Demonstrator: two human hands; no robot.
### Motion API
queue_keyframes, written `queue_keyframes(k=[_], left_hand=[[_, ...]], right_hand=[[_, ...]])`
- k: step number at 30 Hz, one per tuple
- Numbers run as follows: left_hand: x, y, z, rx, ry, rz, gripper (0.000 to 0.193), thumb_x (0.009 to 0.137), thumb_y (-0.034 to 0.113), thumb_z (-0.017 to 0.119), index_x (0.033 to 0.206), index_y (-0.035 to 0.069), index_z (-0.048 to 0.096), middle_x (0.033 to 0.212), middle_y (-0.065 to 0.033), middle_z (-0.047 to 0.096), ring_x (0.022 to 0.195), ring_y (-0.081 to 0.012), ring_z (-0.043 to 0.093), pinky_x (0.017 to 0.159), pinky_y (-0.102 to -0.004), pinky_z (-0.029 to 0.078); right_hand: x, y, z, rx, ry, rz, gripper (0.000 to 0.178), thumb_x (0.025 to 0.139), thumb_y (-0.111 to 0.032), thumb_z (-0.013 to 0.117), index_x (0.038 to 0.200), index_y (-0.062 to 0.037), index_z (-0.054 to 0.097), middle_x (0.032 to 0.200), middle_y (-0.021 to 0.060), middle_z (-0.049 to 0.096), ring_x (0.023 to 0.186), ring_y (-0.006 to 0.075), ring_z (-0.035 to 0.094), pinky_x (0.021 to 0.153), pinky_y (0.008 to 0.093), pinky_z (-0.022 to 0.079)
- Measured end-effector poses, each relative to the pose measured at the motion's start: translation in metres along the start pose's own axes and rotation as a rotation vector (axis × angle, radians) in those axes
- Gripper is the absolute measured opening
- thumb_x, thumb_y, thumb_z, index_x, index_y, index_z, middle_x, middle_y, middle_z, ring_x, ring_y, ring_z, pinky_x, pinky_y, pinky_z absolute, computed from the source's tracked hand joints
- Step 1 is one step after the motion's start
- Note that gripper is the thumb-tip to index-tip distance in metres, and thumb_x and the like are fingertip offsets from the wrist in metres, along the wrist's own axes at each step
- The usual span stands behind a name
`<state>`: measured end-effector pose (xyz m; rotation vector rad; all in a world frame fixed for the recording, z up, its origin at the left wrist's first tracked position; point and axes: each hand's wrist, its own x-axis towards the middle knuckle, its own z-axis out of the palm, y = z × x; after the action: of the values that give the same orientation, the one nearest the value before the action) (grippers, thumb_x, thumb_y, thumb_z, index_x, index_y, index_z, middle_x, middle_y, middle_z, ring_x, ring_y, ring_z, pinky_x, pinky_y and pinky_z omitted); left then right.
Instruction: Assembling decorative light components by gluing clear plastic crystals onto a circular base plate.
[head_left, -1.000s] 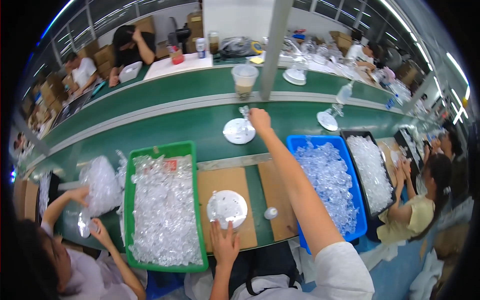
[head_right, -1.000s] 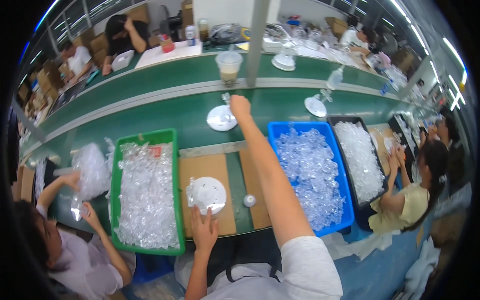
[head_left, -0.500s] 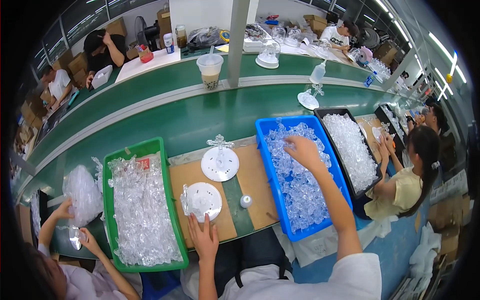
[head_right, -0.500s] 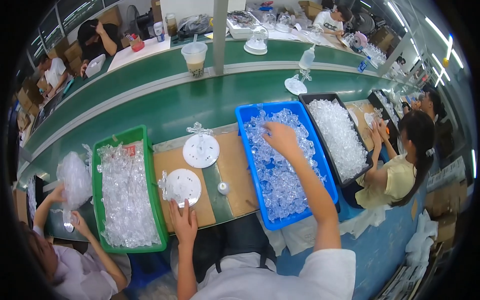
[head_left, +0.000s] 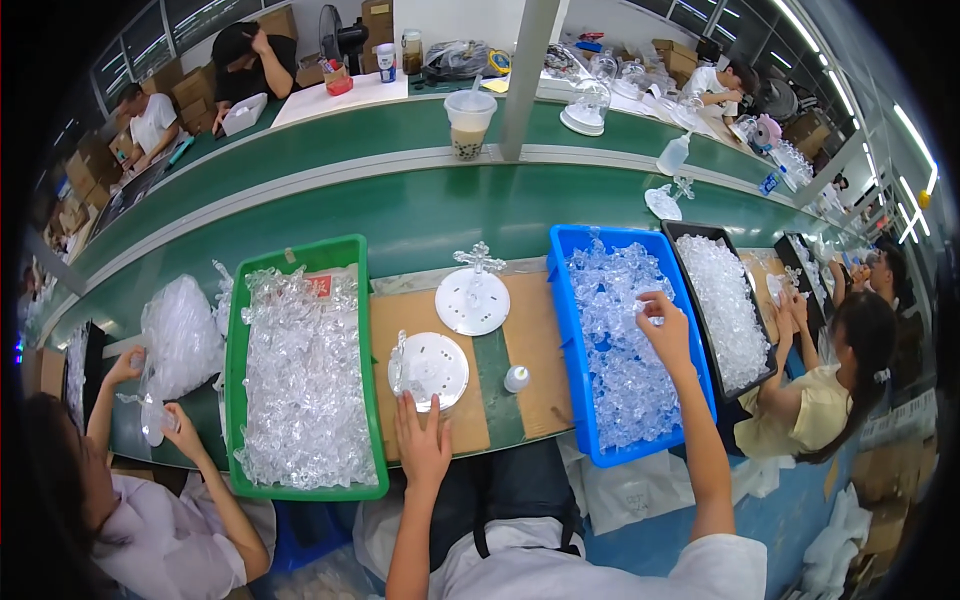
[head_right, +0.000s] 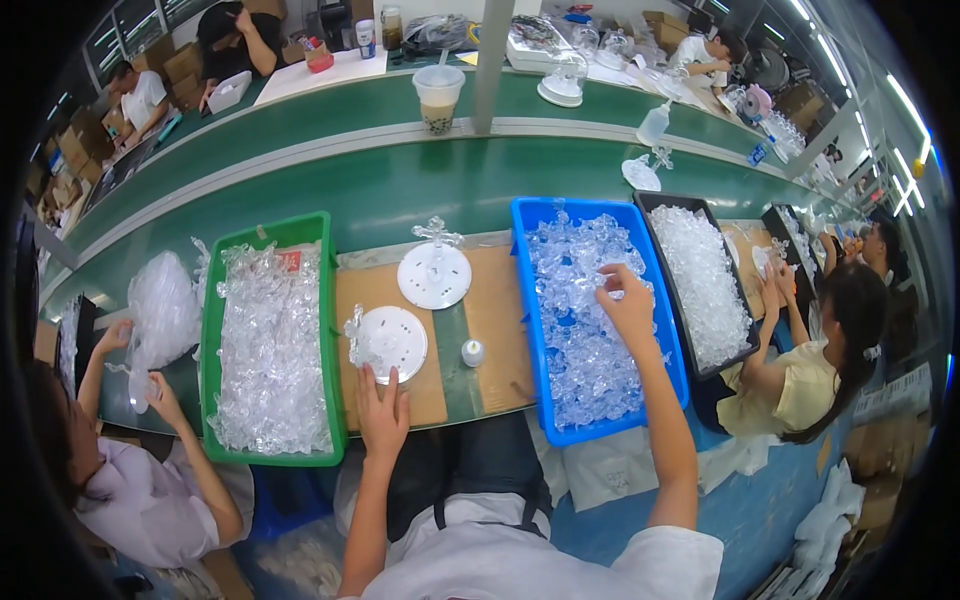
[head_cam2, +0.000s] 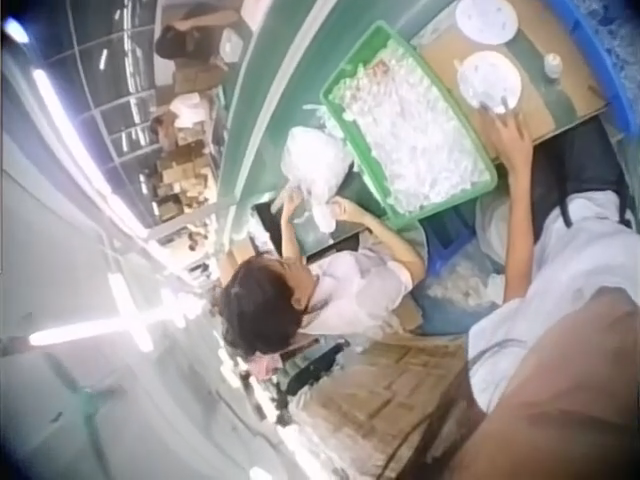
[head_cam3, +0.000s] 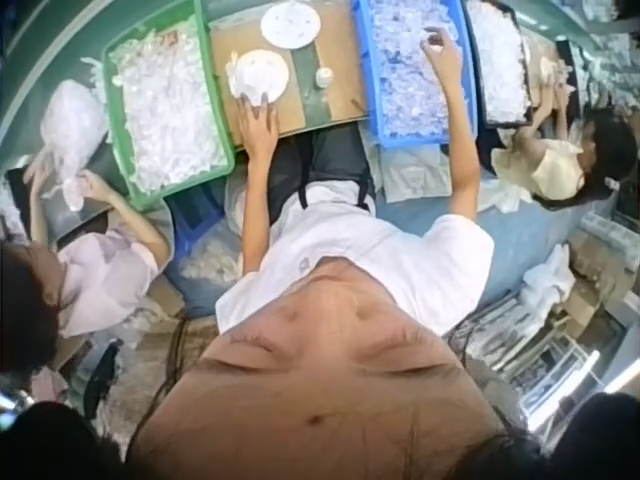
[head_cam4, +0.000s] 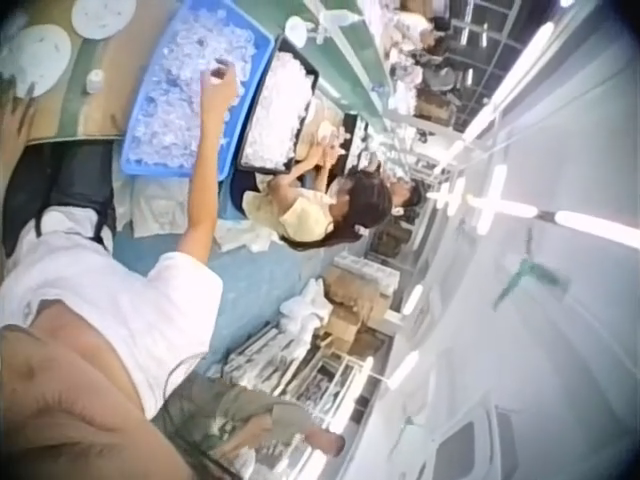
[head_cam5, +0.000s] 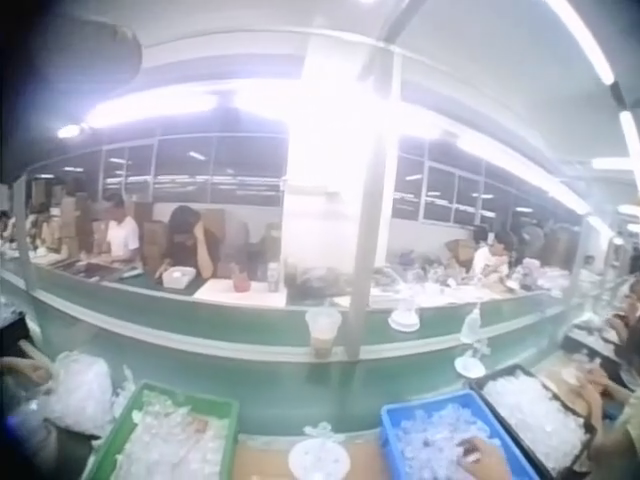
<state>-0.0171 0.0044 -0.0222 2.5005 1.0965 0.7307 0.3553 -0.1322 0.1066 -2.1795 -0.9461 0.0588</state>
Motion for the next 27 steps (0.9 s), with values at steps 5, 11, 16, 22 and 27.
queue_keyframes(k=[5, 11, 16, 22, 27], left_hand=[[0.001, 0.001, 0.001, 0.018, -0.009, 0.007, 0.045, 0.086, 0.021, 0.056, 0.13, 0.012, 0.05, 0.141, -0.028, 0.028, 0.129, -0.0444, 0.029, 0.105, -0.0496, 0.027], [0.002, 0.002, 0.003, 0.019, 0.011, 0.023, 0.049, 0.085, 0.023, 0.057, 0.132, 0.013, 0.047, 0.141, -0.0287, 0.028, 0.13, -0.0445, 0.028, 0.104, -0.0513, 0.027], [0.002, 0.002, 0.001, 0.021, 0.003, -0.005, 0.045, 0.086, 0.022, 0.056, 0.13, 0.013, 0.05, 0.141, -0.0271, 0.03, 0.129, -0.044, 0.03, 0.105, -0.0493, 0.027], [0.0, 0.0, 0.002, 0.015, 0.011, -0.007, 0.044, 0.087, 0.027, 0.054, 0.129, 0.011, 0.05, 0.14, -0.0269, 0.031, 0.129, -0.043, 0.031, 0.104, -0.0503, 0.028], [0.003, 0.003, 0.003, -0.029, 0.02, 0.007, 0.042, 0.087, 0.023, 0.055, 0.125, 0.006, 0.051, 0.14, -0.026, 0.031, 0.13, -0.0424, 0.029, 0.105, -0.0497, 0.027]], right_hand=[[0.003, 0.01, 0.001, -0.543, -0.25, -0.23, 0.029, 0.07, -0.037, 0.071, 0.082, -0.0107, 0.065, 0.077, 0.0117, 0.062, 0.075, 0.0301, 0.062, 0.07, 0.0407, 0.049], [0.035, -0.001, 0.019, -0.695, -0.28, -0.119, 0.031, 0.067, -0.037, 0.075, 0.081, -0.0102, 0.066, 0.08, 0.0139, 0.064, 0.079, 0.0301, 0.062, 0.069, 0.0402, 0.048], [0.02, -0.026, 0.005, -0.412, -0.135, -0.154, 0.025, 0.069, -0.022, 0.074, 0.085, -0.0053, 0.066, 0.078, 0.011, 0.066, 0.069, 0.0246, 0.064, 0.062, 0.0338, 0.049], [-0.1, -0.154, 0.091, 0.592, -0.249, 0.094, 0.02, 0.074, -0.013, 0.074, 0.087, -0.0005, 0.065, 0.078, 0.0061, 0.065, 0.072, 0.0095, 0.062, 0.061, 0.023, 0.048], [-0.106, -0.126, 0.208, 0.359, -0.163, 0.072, 0.024, 0.073, -0.014, 0.075, 0.084, 0.0016, 0.062, 0.077, 0.0076, 0.061, 0.065, 0.0117, 0.058, 0.059, 0.025, 0.047]])
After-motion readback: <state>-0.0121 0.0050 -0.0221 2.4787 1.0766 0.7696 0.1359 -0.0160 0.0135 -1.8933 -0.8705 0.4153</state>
